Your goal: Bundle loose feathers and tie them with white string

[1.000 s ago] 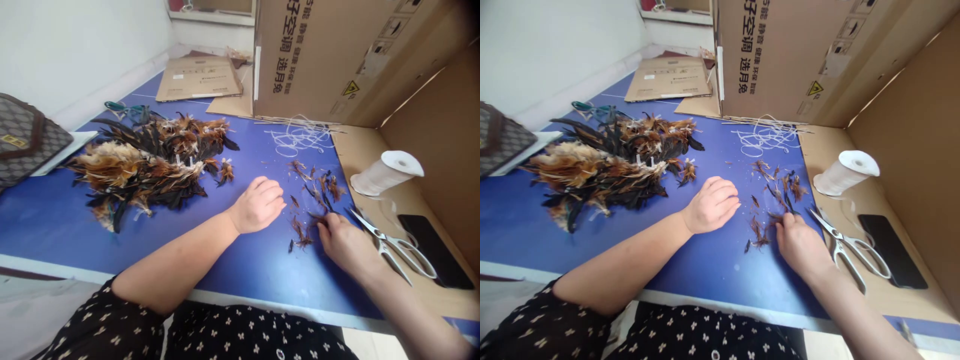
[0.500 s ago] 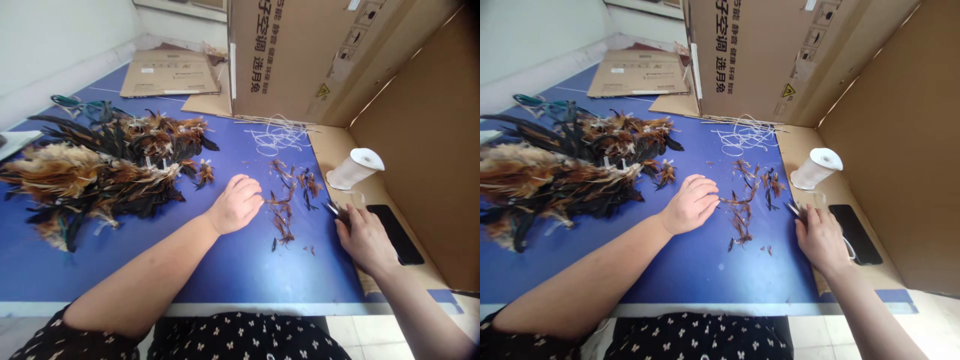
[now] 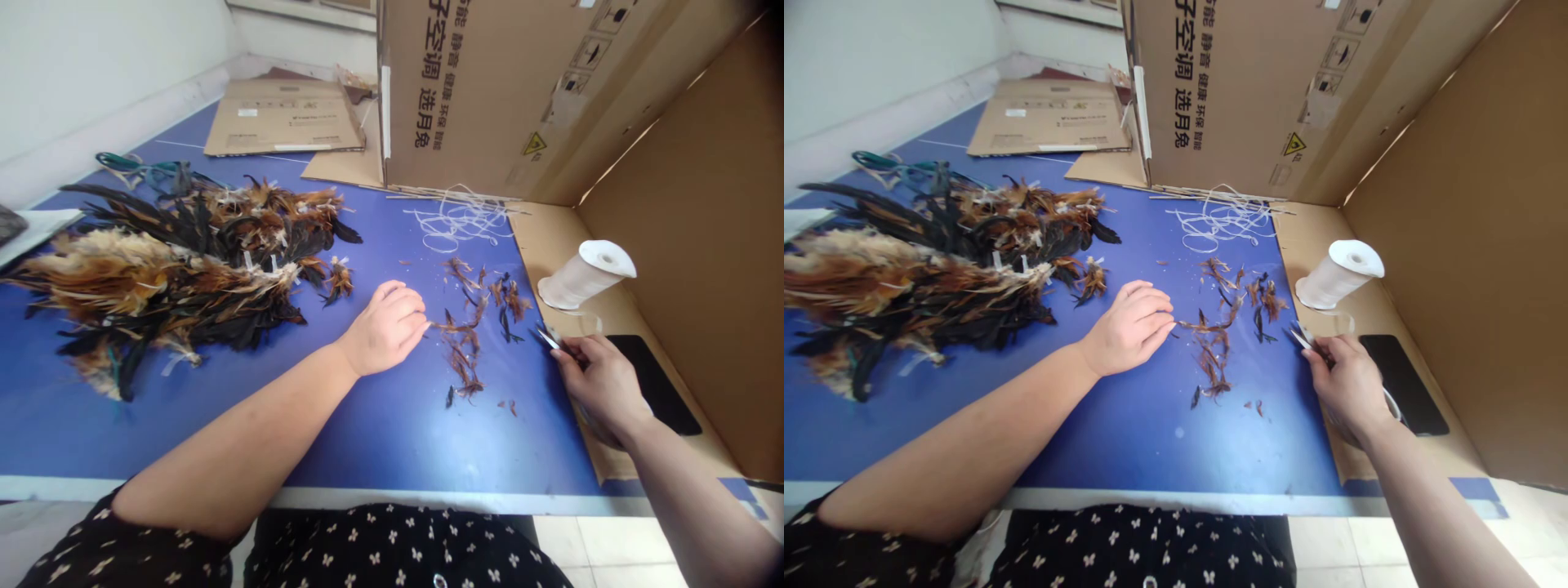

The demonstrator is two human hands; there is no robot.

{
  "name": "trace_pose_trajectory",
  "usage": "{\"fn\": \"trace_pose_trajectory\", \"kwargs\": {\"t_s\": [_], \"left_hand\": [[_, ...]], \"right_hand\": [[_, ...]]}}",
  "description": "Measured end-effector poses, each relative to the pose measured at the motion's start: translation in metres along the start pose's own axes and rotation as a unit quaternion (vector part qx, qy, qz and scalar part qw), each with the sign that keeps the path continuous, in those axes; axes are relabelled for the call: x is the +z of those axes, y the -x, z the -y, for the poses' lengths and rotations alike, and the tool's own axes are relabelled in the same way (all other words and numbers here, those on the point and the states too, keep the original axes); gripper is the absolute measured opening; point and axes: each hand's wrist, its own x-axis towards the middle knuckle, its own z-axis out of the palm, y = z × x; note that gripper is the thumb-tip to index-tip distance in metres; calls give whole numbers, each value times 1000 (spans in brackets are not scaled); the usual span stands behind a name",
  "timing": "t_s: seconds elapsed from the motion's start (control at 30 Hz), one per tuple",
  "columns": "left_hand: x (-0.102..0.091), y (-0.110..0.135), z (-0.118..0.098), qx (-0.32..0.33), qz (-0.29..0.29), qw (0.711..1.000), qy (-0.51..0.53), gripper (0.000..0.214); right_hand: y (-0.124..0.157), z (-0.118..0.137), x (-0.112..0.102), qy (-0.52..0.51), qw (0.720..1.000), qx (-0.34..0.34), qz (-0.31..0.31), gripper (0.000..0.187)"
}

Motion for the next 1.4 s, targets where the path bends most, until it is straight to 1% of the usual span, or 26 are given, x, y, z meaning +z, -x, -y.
{"fn": "trace_pose_trajectory", "kwargs": {"t_s": [0.1,0.2,0.3,0.37,0.47,0.53,0.6,0.67,0.73,0.77,0.83,0.9,0.97,1.03,1.1,1.17,1.23,1.3,1.33,1.4], "left_hand": [[0,-1,-1,-17,17,1000,8,14],[-1,-1,-1,-14,12,1000,11,14],[0,-1,-1,-5,0,1000,12,14],[1,-1,0,-5,3,1000,12,14],[3,0,0,-2,10,1000,5,14],[4,1,1,3,7,1000,3,14],[4,1,1,3,6,1000,3,14],[4,1,1,-3,11,1000,5,15],[4,0,0,-10,18,1000,5,16],[3,0,0,-12,19,1000,4,17],[3,-1,0,-9,16,1000,1,17],[3,-2,0,-7,12,1000,1,17],[3,-2,0,-12,9,1000,6,17],[4,-3,1,-20,-1,1000,10,17],[4,-3,4,-29,-20,999,10,17],[5,-3,6,-47,-38,998,9,18],[5,-2,9,-68,-54,996,5,20],[5,-2,12,-79,-70,994,-1,20],[6,-2,13,-82,-77,994,-4,20],[6,-2,14,-87,-84,993,-7,20]], "right_hand": [[-7,-3,1,10,1000,5,-3,29],[-16,-8,0,30,999,8,-10,26],[-23,-12,-5,52,999,11,-5,31],[-27,-8,-8,76,997,7,-4,38],[-33,10,-5,81,995,-34,-35,42],[-39,27,6,35,995,-77,-45,47],[-46,44,23,-11,995,-94,-26,60],[-53,59,42,-28,997,-72,8,73],[-57,75,57,-36,997,-61,43,80],[-58,84,62,-44,994,-73,62,81],[-57,101,63,-76,983,-134,97,78],[-58,117,58,-119,963,-210,121,71],[-64,124,51,-146,950,-255,110,64],[-80,120,51,-142,955,-250,71,61],[-103,106,60,-119,972,-199,42,63],[-130,88,76,-106,986,-115,54,74],[-157,74,94,-106,989,-79,65,87],[-179,72,111,-114,987,-79,78,93],[-187,75,118,-121,985,-88,85,92],[-198,90,128,-136,979,-117,101,90]]}}
